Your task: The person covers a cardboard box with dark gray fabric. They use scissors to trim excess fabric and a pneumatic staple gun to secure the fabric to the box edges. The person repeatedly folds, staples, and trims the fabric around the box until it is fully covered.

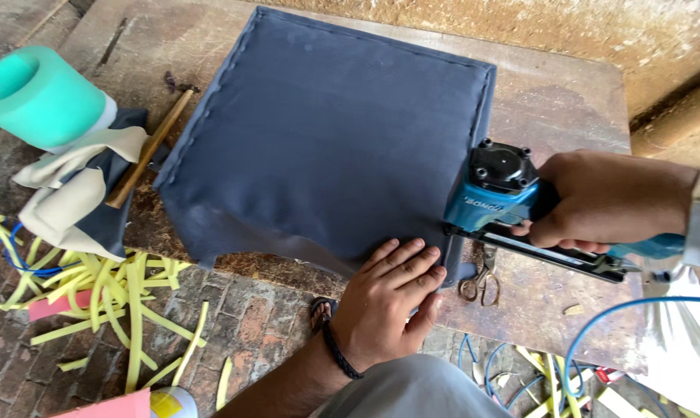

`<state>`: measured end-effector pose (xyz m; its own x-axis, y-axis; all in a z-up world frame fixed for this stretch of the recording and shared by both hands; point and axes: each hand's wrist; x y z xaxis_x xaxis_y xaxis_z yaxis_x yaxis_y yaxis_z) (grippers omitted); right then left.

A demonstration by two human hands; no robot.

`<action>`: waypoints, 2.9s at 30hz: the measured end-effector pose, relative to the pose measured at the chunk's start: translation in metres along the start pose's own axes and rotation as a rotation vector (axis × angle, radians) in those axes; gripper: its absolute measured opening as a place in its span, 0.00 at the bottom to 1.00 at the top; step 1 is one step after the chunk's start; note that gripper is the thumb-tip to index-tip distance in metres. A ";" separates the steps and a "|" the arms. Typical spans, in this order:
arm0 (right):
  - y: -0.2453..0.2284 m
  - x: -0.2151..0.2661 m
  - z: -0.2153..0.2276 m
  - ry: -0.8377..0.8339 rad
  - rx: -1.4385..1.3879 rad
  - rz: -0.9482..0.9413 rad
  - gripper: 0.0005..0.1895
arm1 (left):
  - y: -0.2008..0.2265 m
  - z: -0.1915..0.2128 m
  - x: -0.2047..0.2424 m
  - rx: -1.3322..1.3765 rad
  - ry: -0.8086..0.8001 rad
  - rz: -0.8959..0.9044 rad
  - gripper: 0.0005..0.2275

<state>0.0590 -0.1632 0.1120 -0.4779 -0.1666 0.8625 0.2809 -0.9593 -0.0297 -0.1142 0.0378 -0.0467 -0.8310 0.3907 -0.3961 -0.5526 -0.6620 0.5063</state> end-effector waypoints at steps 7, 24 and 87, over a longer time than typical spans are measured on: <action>-0.004 0.006 -0.016 -0.024 -0.045 -0.016 0.13 | -0.001 0.007 0.008 -0.015 0.066 -0.054 0.13; 0.307 -0.330 -0.254 0.644 -0.653 0.013 0.30 | -0.038 -0.071 0.087 1.515 0.133 1.115 0.09; -0.002 -0.057 -0.209 0.393 0.172 0.185 0.26 | -0.061 -0.129 0.088 1.649 -0.005 0.521 0.11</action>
<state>-0.0885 -0.1998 -0.0426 -0.6768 -0.4364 0.5929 0.5086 -0.8594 -0.0521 -0.1453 0.0301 -0.2109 -0.9277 0.3698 0.0517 0.2770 0.5887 0.7594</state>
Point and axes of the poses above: each hand's wrist, its own x-axis away from the middle knuckle, its own z-axis out of the back of the hand, y = z × x, and after that the axes turned 11 degrees about -y, right-handed
